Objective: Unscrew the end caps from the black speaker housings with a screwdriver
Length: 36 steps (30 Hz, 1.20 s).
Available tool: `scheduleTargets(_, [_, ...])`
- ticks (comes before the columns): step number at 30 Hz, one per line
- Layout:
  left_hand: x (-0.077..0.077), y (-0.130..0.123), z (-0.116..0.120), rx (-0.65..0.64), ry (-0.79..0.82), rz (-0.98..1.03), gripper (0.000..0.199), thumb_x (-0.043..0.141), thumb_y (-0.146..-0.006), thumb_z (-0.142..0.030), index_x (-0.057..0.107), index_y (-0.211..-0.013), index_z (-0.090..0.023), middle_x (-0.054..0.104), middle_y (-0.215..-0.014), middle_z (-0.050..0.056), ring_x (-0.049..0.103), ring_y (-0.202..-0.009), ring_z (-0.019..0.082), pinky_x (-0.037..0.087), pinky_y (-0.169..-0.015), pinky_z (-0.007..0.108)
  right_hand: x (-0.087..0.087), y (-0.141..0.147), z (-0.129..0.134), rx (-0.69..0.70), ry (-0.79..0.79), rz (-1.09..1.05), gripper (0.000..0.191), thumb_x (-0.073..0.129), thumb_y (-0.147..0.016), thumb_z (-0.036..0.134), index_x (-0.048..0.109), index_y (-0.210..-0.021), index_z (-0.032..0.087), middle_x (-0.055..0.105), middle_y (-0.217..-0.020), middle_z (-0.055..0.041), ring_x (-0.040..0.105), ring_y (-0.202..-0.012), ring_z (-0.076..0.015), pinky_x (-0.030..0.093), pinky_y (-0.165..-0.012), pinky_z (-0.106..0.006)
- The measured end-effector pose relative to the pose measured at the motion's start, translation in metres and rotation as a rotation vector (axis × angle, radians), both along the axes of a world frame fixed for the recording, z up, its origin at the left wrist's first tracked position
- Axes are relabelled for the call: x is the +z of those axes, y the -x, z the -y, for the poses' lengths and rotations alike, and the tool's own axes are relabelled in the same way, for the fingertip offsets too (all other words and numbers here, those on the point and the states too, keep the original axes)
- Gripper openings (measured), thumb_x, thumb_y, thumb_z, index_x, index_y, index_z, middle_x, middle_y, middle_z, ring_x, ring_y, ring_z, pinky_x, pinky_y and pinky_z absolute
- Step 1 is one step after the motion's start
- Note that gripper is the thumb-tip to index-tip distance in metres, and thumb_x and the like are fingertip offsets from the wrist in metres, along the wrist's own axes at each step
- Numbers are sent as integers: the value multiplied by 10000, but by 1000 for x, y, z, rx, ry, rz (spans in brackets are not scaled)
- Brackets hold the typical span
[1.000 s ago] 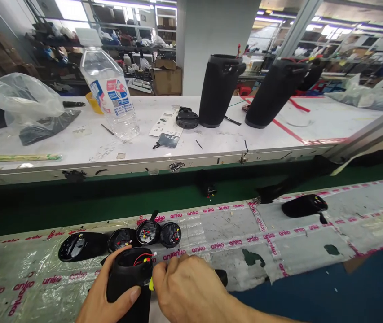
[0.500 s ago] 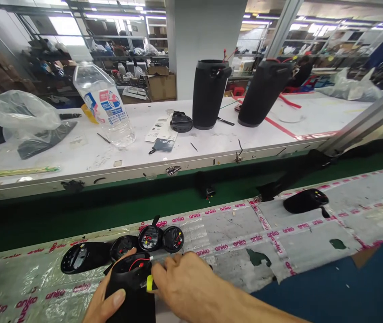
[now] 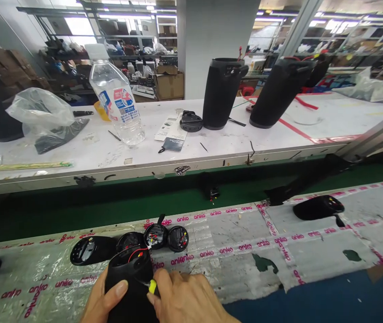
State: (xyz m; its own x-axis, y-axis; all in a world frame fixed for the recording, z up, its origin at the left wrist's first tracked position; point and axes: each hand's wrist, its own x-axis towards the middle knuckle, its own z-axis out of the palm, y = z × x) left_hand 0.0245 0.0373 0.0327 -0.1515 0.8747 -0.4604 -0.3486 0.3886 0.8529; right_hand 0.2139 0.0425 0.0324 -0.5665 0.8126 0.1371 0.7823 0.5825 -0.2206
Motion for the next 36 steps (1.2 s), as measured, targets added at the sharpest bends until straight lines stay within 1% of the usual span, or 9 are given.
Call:
scheduleTargets(6, [-4, 6, 1, 18, -35, -176, 822, 861, -549, -612, 610, -1245, -254, 818, -1050, 65, 749, -1028, 370, 585, -887, 427, -8, 11, 3, -30, -23, 26, 316, 679, -908, 249, 391, -1036, 271, 687, -696, 72, 675, -464, -214, 198, -417, -355])
scheduleTargets(9, [-8, 9, 1, -14, -53, -247, 805, 845, -587, -620, 596, -1254, -243, 808, -1082, 66, 749, -1003, 341, 567, -898, 406, -8, 12, 3, -51, -29, 36, 323, 681, -905, 254, 381, -1025, 277, 681, -689, 78, 673, -459, -215, 205, -421, -360])
scheduleTargets(11, [-10, 11, 1, -38, -61, -279, 821, 830, -617, -633, 572, -1289, -237, 793, -1138, 81, 736, -1057, 346, 560, -917, 408, -9, 12, 4, -57, -25, 31, 329, 683, -905, 253, 378, -1028, 278, 677, -681, 84, 675, -460, -214, 216, -421, -359])
scheduleTargets(16, [-10, 11, 0, -26, -65, -383, 845, 822, -623, -650, 573, -1310, -226, 766, -1188, 88, 721, -1097, 355, 570, -915, 399, -14, 13, 5, -87, -52, 7, 339, 683, -913, 287, 363, -1026, 281, 674, -678, 93, 673, -450, -211, 240, -411, -350])
scheduleTargets(24, [-9, 7, -3, 27, -133, -687, 695, 774, -649, -537, 601, -1245, -225, 736, -1189, 97, 680, -1143, 378, 522, -1030, 504, -13, 16, 10, -108, -99, 102, 281, 626, -993, 329, 352, -1016, 269, 664, -648, 74, 644, -409, -207, 218, -405, -362])
scheduleTargets(29, [-7, 6, 0, 31, -121, -869, 712, 751, -649, -501, 580, -1292, -248, 707, -1250, 112, 652, -1208, 424, 495, -1055, 574, -22, 25, 12, -132, -94, 184, 357, 717, -903, 354, 377, -958, 261, 658, -594, 42, 614, -365, -227, 150, -387, -376])
scheduleTargets(33, [-5, 6, -1, 42, -102, -906, 745, 766, -644, -509, 567, -1316, -256, 679, -1308, 126, 622, -1258, 441, 467, -1092, 610, -27, 37, 12, -189, -38, 195, 381, 786, -850, 356, 427, -928, 254, 673, -602, 38, 628, -381, -227, 257, -370, -335])
scheduleTargets(35, [-5, 8, -2, 58, -101, -824, 721, 787, -644, -507, 587, -1287, -250, 695, -1283, 117, 634, -1246, 430, 471, -1108, 591, -25, 38, 15, -224, -35, 141, 370, 805, -839, 342, 460, -937, 253, 685, -636, 40, 650, -414, -234, 329, -377, -339])
scheduleTargets(36, [-5, 9, -3, 65, -74, -722, 694, 793, -658, -521, 599, -1267, -250, 722, -1236, 107, 662, -1207, 423, 501, -1082, 578, -22, 37, 17, -222, -52, 69, 312, 769, -887, 344, 483, -968, 250, 697, -672, 42, 674, -452, -227, 371, -394, -333])
